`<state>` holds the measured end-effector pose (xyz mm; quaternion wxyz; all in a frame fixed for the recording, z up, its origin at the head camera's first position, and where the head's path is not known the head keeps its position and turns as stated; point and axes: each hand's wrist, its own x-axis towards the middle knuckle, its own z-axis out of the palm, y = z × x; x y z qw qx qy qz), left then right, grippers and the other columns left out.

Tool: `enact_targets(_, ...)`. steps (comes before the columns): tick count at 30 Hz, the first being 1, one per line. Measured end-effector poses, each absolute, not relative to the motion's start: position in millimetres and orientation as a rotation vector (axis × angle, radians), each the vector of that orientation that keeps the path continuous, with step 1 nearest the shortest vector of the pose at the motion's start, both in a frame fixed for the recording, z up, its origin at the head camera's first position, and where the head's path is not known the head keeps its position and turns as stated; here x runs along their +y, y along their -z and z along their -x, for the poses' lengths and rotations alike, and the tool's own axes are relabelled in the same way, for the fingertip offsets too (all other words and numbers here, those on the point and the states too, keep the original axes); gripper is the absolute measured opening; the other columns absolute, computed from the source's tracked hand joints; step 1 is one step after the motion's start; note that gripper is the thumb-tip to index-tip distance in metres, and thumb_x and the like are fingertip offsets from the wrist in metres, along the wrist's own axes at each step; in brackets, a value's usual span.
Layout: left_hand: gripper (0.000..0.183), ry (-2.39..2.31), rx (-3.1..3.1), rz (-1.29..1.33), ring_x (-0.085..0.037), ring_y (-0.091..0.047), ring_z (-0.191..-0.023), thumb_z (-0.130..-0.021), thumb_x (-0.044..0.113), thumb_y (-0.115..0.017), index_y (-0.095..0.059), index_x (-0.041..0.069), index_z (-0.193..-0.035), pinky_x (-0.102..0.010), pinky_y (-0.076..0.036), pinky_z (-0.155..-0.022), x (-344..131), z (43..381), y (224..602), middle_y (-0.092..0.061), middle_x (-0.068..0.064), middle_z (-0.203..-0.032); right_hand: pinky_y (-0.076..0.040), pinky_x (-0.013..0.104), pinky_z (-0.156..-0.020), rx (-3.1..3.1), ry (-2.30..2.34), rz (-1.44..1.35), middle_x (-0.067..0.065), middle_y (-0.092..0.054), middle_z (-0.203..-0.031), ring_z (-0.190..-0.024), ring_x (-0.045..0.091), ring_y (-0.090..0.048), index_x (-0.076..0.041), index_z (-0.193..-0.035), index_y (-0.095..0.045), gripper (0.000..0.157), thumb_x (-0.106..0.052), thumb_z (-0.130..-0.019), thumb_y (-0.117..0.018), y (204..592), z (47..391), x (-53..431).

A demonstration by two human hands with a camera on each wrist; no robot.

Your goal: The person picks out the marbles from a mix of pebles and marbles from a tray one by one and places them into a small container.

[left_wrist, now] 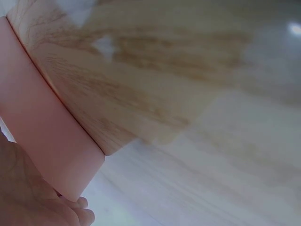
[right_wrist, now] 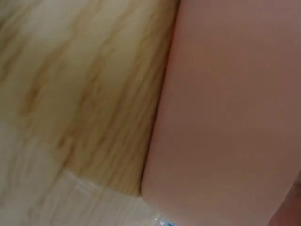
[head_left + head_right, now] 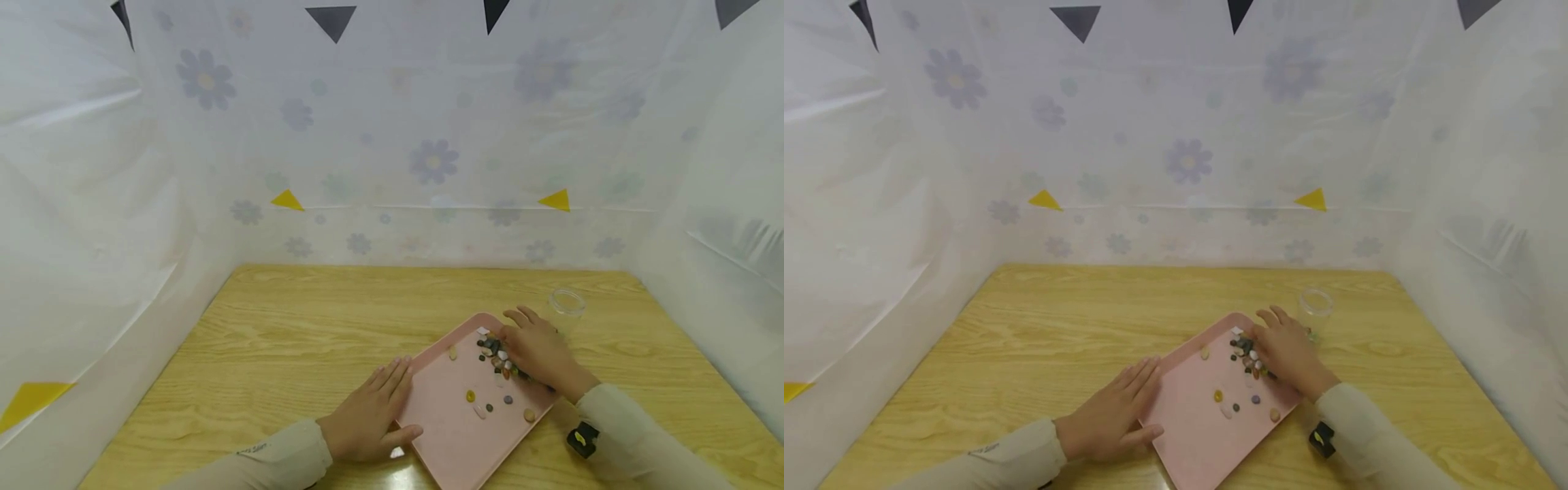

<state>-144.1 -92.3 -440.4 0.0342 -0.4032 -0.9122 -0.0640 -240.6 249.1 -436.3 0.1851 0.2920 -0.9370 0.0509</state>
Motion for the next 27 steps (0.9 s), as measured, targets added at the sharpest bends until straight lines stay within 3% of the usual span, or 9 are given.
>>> enact_targets(7, 0.081, 0.195, -2.803, 1.242, -0.033, -0.017, -0.145, -0.100, 0.058, -0.021, -0.020, -0.007, -0.149, -0.045, -0.022, -0.116, -92.6, 142.6, 440.9, -0.018, -0.023, -0.156, -0.044, 0.065, -0.087, -2.691, -0.105, -0.779, 0.024, -0.056, -0.127, -0.122, 0.050, -0.045, -0.012, -0.100, -0.072, 0.013, -0.012, -0.087, -0.070, 443.1, 242.1, 248.6)
enact_targets(27, 0.081, 0.241, -2.829, 1.254, -0.032, -0.014, -0.146, -0.100, 0.058, -0.021, -0.017, -0.006, -0.150, -0.046, -0.021, -0.116, -92.3, 141.9, 442.2, -0.012, -0.022, -0.158, -0.044, 0.064, -0.087, -2.749, -0.138, -0.753, 0.022, -0.057, -0.125, -0.123, 0.048, -0.044, -0.015, -0.089, -0.071, 0.009, -0.010, -0.083, -0.074, 444.6, 246.9, 245.9)
